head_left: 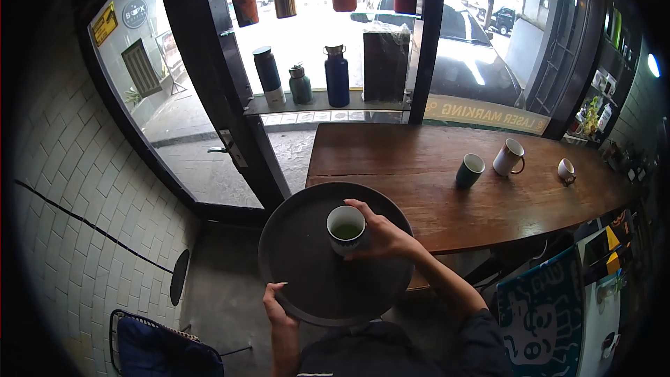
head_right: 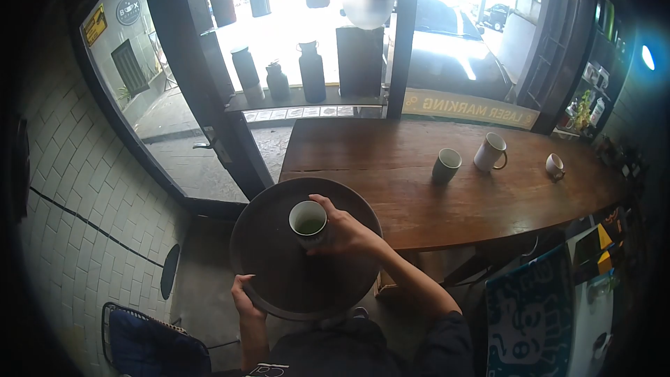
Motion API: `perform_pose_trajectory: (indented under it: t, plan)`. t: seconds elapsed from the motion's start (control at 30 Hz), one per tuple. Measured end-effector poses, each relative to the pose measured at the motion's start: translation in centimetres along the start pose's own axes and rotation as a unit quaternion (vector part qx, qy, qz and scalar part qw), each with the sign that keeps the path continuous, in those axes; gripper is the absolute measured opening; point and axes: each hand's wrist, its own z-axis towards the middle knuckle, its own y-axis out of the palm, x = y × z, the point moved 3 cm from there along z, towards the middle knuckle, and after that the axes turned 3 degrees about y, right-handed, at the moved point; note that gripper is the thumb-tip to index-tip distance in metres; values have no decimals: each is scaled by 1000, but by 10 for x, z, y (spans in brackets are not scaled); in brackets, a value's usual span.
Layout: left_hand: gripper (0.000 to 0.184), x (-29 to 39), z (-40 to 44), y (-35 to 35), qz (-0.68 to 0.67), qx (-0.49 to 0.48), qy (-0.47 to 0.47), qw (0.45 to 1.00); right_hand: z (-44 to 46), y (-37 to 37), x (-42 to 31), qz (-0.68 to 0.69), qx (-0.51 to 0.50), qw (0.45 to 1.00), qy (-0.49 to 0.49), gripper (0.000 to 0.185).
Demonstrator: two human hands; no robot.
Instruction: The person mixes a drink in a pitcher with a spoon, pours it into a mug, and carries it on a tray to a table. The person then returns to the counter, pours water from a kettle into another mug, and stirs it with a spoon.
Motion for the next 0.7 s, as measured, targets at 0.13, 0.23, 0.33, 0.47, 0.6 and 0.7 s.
perform_pose_trajectory:
  t: [0.13, 0.23, 0.33, 0.47, 0.6, 0.7]
  plan:
    - [25, 1, 2, -3, 10, 8, -4, 1000, 3, 6, 3, 9, 14, 998, 55, 97]
    - [25, -1, 4, -7, 1, 8, -29, 1000, 2, 6, -1, 21, 27, 998, 49, 95]
    - [25, -2, 2, -4, -2, 4, -20, 1000, 5, -2, -6, 35, 73, 996, 34, 88]
    - [26, -3, 3, -5, -8, 14, -22, 1000, 17, -36, -2, 46, 161, 986, 10, 82]
    - [26, -4, 1, -5, -10, 3, -30, 1000, 29, -76, 0, -27, 284, 958, 33, 81]
    - [26, -5, 0, -1, -19, -2, -31, 999, 37, -98, 26, -88, 316, 944, 43, 82]
